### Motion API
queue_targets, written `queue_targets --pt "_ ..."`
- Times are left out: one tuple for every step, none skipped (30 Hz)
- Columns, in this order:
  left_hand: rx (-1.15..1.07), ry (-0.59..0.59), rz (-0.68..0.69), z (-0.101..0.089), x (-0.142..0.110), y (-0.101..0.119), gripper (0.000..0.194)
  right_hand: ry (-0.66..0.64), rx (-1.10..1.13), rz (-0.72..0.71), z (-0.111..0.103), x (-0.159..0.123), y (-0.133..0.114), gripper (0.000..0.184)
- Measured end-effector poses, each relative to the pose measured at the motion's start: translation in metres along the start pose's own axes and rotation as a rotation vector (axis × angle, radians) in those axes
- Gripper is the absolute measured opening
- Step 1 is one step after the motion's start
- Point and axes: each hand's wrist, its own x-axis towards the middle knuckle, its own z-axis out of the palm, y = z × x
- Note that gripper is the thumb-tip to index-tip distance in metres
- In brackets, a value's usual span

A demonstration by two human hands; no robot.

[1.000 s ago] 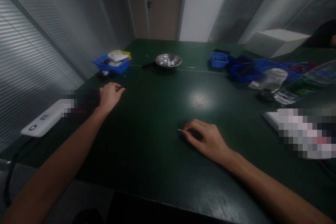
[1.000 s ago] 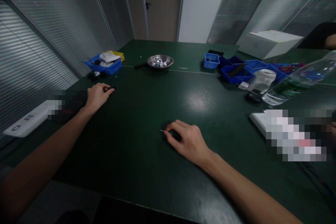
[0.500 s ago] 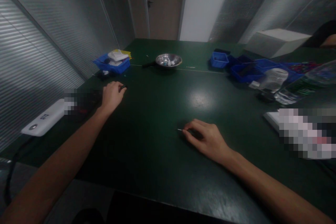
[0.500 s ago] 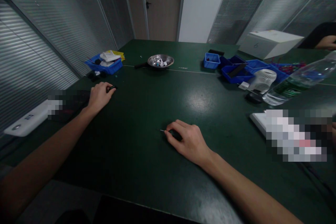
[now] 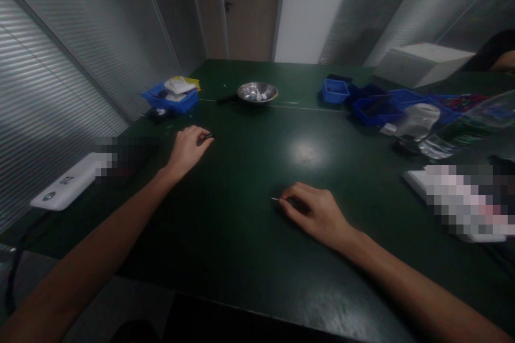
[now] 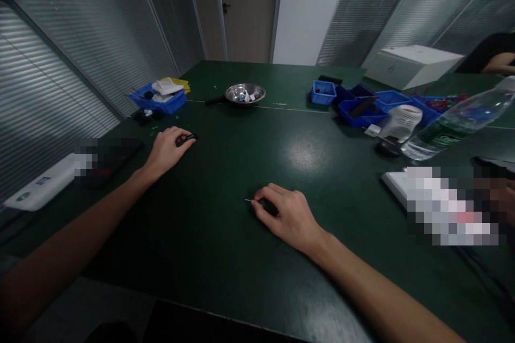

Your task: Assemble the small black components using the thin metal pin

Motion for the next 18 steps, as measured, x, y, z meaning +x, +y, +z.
queue_targets --pt "-0.021 -0.017 0.027 0.000 -0.002 0.009 0.022 -0.004 -0.001 0.001 0.000 0.000 0.000 0.019" --pt "-0.043 -0.037 0.057 0.001 -0.004 0.018 0.022 -0.007 -0.002 0.003 0.000 0.000 -0.001 0.020" --pt "-0.064 -0.058 0.089 0.001 -0.007 0.027 0.022 -0.009 -0.002 0.005 -0.001 0.000 -0.001 0.020" --pt "-0.085 -0.080 0.120 0.001 -0.009 0.035 0.022 -0.010 -0.003 0.007 -0.001 0.000 -0.001 0.021" --pt "-0.106 -0.101 0.146 0.001 -0.012 0.044 0.022 -0.008 -0.004 0.008 -0.001 0.000 -0.002 0.021" --pt "-0.127 -0.122 0.166 0.001 -0.014 0.052 0.022 -0.005 -0.006 0.008 -0.001 0.000 -0.002 0.021" --pt "-0.148 -0.143 0.181 0.001 -0.017 0.060 0.022 -0.001 -0.008 0.007 -0.001 0.000 -0.002 0.021" --pt "-0.173 -0.164 0.196 0.001 -0.019 0.067 0.022 0.000 -0.011 0.005 -0.001 0.001 -0.002 0.022" --pt "-0.200 -0.185 0.213 0.001 -0.022 0.073 0.022 -0.001 -0.013 0.004 -0.001 0.001 -0.002 0.022" --pt "-0.228 -0.207 0.235 0.000 -0.025 0.080 0.022 0.000 -0.015 0.003 -0.001 0.001 -0.001 0.021" --pt "-0.255 -0.228 0.260 0.000 -0.028 0.085 0.022 0.002 -0.017 0.002 -0.001 0.001 -0.001 0.021" --pt "-0.280 -0.249 0.287 0.000 -0.031 0.090 0.022 0.005 -0.019 0.001 0.000 0.000 -0.001 0.021" --pt "-0.304 -0.271 0.315 0.000 -0.033 0.095 0.022 0.006 -0.019 0.001 0.000 0.000 0.000 0.020" --pt "-0.326 -0.293 0.343 0.000 -0.035 0.099 0.021 0.007 -0.018 0.001 0.000 0.000 0.000 0.020" --pt "-0.347 -0.317 0.371 0.000 -0.038 0.103 0.019 0.007 -0.015 0.002 0.000 0.000 -0.001 0.019" --pt "-0.368 -0.343 0.398 0.000 -0.040 0.107 0.018 0.005 -0.014 0.004 0.000 0.000 -0.001 0.019" --pt "-0.386 -0.372 0.422 0.000 -0.041 0.110 0.016 0.003 -0.012 0.007 0.000 0.000 -0.001 0.018" --pt "-0.403 -0.402 0.445 -0.001 -0.043 0.112 0.016 0.003 -0.012 0.009 0.000 0.000 -0.001 0.018"
